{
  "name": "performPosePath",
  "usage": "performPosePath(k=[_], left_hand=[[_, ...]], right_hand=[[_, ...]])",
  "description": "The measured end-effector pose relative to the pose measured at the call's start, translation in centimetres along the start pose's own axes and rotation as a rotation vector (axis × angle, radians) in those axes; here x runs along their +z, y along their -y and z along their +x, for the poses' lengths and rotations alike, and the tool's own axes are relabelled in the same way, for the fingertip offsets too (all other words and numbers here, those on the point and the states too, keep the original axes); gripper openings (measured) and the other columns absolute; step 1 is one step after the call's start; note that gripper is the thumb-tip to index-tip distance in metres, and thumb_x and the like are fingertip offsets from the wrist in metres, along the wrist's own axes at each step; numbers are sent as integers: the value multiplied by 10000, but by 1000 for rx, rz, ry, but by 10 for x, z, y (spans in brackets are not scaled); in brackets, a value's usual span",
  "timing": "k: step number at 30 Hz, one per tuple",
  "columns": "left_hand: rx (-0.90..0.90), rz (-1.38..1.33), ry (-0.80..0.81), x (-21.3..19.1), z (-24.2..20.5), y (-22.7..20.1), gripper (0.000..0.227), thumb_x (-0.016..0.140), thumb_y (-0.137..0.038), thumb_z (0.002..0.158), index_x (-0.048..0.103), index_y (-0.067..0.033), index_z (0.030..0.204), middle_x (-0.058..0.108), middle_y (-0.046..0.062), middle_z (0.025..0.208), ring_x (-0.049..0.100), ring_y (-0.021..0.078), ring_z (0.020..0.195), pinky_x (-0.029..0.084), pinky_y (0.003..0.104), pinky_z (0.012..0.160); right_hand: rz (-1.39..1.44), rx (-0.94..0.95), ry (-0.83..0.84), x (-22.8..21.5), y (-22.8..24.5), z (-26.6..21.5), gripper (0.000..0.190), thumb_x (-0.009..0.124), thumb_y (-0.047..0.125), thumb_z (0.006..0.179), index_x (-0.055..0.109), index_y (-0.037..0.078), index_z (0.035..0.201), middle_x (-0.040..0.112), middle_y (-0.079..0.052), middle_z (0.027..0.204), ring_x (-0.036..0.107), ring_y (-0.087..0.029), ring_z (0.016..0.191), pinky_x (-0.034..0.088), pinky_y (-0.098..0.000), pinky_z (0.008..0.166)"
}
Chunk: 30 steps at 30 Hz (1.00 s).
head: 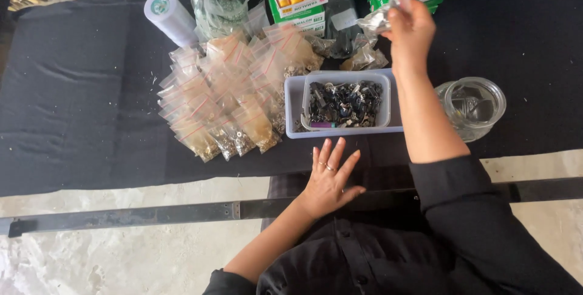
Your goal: Picking small hardware components from a bin and placing them into small plastic bags.
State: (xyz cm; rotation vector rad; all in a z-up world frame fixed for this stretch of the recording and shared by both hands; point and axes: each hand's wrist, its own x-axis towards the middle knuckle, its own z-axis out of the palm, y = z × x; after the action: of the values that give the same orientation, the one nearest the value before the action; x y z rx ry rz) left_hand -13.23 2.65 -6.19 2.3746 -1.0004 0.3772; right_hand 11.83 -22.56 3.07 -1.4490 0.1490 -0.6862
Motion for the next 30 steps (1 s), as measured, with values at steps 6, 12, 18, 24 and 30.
performPosePath(k=[6, 12, 18, 24, 30], left_hand=[[127, 120, 179, 7, 5, -2, 1065, 769, -768, 751, 388, -279, 1617, 245, 122, 1719, 267, 424, 1572, 408, 715, 1094], [107, 29, 175, 7, 14, 3, 923, 678, -698, 880, 409, -198, 1607, 272, 180, 1698, 290, 445, 1562, 367, 656, 1181], [157, -44, 232, 15, 18, 12, 929, 669, -677, 893, 392, -147, 1604, 303, 229, 1671, 303, 455, 1553, 346, 593, 1230], [159, -95, 233, 25, 15, 18, 950, 654, -685, 883, 381, -132, 1607, 348, 221, 1659, 315, 443, 1551, 353, 595, 1228], [148, -118, 258, 34, 11, 21, 960, 576, -715, 888, 355, -125, 1613, 374, 219, 1645, 282, 438, 1558, 301, 587, 1250]], right_hand=[[-466, -79, 196, 22, -55, 43, 100, 725, 166, 947, 702, 82, 997, 689, -28, 912, 582, -132, 797, 445, -340, 673], [-613, -49, 432, 33, -66, 58, 98, 713, 112, 938, 732, 101, 1034, 713, -25, 924, 614, -145, 804, 459, -329, 678], [-673, 57, 583, 45, -55, 53, 66, 701, 99, 981, 715, 65, 1036, 674, -82, 938, 599, -202, 840, 430, -358, 706], [-637, 113, 608, 46, -59, 57, 48, 664, 24, 959, 687, 43, 997, 768, -63, 1208, 712, -167, 1025, 555, -369, 842], [-803, -35, 324, -12, -68, 80, 202, 717, 58, 921, 744, 37, 1120, 734, -126, 995, 685, -234, 842, 535, -374, 683]])
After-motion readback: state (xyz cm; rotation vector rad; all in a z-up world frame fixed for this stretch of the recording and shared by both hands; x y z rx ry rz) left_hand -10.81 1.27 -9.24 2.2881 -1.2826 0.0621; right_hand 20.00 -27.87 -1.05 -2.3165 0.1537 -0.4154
